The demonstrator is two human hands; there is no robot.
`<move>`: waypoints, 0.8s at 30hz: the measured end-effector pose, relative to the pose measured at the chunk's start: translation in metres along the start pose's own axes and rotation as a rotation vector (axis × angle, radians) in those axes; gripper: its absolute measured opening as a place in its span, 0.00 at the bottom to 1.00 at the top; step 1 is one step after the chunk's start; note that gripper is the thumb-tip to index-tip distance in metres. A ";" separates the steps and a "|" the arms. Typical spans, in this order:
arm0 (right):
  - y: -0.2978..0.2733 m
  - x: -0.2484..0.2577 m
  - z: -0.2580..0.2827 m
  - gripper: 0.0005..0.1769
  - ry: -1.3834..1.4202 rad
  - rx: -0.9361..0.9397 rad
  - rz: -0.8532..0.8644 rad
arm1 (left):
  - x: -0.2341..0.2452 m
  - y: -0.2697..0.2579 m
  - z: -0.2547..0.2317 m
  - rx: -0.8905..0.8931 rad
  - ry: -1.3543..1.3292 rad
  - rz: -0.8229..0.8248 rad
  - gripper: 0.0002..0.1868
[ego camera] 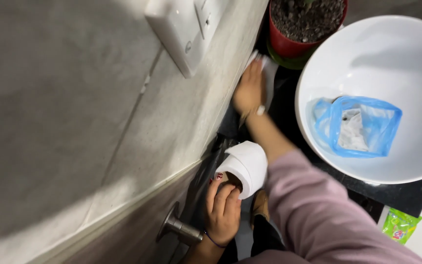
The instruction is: The person cleans the bathroom sink countertop and the cabinet under the sink using a spray bottle and wipes. They wipe the countertop, the cabinet interior, and the cabinet door, then place toilet paper rolls and a pack of wipes on the countertop.
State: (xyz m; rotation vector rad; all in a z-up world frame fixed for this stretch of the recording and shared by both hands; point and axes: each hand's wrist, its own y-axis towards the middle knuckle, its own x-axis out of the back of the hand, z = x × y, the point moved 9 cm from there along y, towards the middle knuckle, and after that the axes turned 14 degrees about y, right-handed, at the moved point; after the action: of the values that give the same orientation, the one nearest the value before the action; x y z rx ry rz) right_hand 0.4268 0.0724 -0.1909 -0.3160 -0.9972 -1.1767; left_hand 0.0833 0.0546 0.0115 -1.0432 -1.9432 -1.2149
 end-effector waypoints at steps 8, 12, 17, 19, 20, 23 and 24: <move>-0.144 0.037 0.080 0.31 -0.029 0.101 0.004 | 0.020 0.014 -0.030 -0.094 -0.014 -0.059 0.09; -0.145 0.085 0.062 0.34 -0.268 0.056 0.102 | 0.028 0.013 -0.039 -0.112 0.034 -0.067 0.08; -0.087 0.078 0.036 0.41 -0.086 -0.134 0.227 | 0.028 -0.005 -0.032 -0.091 0.006 -0.054 0.07; -0.076 0.043 0.034 0.42 0.172 -0.178 0.230 | 0.029 -0.010 -0.028 -0.078 0.000 -0.050 0.07; -0.079 0.033 0.044 0.42 0.185 -0.143 0.210 | 0.028 -0.011 -0.024 -0.061 -0.005 -0.038 0.08; -0.108 0.025 0.072 0.39 0.043 -0.053 0.200 | 0.029 -0.012 -0.022 -0.039 -0.013 -0.011 0.09; -0.117 0.028 0.082 0.37 -0.114 0.015 0.200 | 0.028 -0.011 -0.023 -0.039 -0.014 -0.012 0.09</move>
State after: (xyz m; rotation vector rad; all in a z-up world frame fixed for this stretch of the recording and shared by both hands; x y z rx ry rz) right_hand 0.2857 0.0638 -0.1559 -0.4644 -1.0471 -0.9781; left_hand 0.0621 0.0391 0.0382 -1.0641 -1.9453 -1.2601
